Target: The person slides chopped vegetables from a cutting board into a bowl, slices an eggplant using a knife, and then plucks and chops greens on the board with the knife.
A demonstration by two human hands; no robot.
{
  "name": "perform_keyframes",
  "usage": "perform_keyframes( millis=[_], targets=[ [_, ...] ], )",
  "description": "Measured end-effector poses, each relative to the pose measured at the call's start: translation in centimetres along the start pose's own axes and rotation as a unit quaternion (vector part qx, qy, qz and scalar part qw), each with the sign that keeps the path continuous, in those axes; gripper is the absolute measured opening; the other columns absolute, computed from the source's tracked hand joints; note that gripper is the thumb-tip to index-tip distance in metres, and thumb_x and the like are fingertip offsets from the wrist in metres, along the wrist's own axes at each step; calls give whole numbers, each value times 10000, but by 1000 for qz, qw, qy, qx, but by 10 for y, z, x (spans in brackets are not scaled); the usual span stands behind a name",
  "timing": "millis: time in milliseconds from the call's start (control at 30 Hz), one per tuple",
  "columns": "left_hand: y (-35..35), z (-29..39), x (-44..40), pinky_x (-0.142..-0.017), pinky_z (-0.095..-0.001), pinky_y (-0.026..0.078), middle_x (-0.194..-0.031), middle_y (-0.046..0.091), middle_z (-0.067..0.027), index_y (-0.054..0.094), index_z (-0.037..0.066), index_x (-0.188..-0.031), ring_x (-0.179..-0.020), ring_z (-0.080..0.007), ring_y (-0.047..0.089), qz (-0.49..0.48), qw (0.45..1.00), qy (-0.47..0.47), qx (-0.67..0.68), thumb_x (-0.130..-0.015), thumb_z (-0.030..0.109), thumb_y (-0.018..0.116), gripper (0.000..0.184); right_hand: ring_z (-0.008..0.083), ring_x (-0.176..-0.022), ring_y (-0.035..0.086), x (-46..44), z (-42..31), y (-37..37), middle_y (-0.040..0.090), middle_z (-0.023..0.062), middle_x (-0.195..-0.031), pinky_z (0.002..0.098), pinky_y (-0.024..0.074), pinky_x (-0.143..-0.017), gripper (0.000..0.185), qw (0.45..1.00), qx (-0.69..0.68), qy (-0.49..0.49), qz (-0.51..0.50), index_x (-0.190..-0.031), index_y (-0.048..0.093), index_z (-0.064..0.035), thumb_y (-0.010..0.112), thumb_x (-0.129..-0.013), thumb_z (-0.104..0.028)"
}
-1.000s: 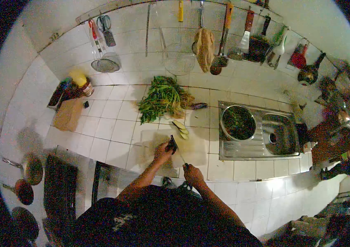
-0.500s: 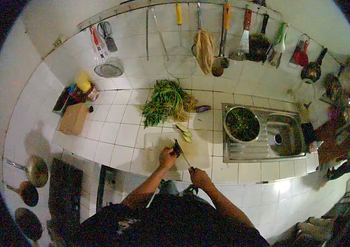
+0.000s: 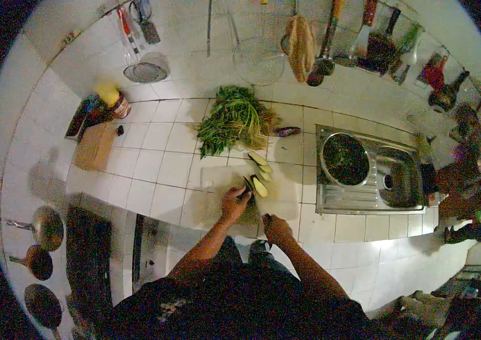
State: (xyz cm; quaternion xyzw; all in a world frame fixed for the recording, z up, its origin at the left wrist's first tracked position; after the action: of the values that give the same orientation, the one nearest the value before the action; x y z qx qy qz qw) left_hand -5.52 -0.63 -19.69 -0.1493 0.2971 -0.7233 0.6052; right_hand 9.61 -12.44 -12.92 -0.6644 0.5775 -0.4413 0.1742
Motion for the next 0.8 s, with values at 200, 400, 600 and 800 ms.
perform_keyframes(
  millis=[200, 400, 600, 800],
  targets=[
    [-4, 12, 0, -715, -407, 493, -903, 614, -143, 665, 70, -1129, -790, -313, 616, -20, 999, -8, -50, -829, 357, 693, 416, 385, -700, 628, 20, 17, 6, 598, 196, -906, 480, 534, -646, 240, 994, 56, 89, -2, -1016, 569, -41, 514, -883, -234],
    [4, 7, 5, -705, -406, 489, -881, 609, -137, 665, 74, -1133, -767, -309, 608, 18, 998, 29, -61, -835, 363, 677, 415, 483, -870, 604, -13, 9, 24, 634, 296, -867, 567, 468, -790, 457, 997, -30, 31, 61, -965, 584, 9, 386, -979, -403],
    [3, 3, 5, -712, -404, 488, -892, 615, -137, 653, 83, -1160, -795, -297, 612, 9, 998, 1, -58, -846, 349, 664, 412, 485, -922, 593, 12, 28, 16, 631, 301, -931, 543, 468, -831, 496, 999, -40, 27, 5, -1004, 601, 17, 354, -986, -413],
    [4, 14, 11, -712, -410, 487, -891, 623, -137, 662, 77, -1130, -785, -300, 622, 78, 992, 59, -85, -844, 335, 673, 385, 475, -858, 616, -3, 6, 2, 640, 292, -863, 552, 486, -771, 481, 996, -7, 74, 44, -963, 596, 4, 395, -969, -433]
  ],
)
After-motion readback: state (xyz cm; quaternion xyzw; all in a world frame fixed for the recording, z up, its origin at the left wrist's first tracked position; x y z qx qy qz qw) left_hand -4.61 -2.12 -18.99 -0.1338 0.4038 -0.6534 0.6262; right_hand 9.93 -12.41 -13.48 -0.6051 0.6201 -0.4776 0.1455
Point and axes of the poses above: each hand's wrist, its own x-axis away from the middle knuckle, its own y-axis out of the palm, z = x × y, the point moved 1 cm from there along -x, towards the middle knuckle
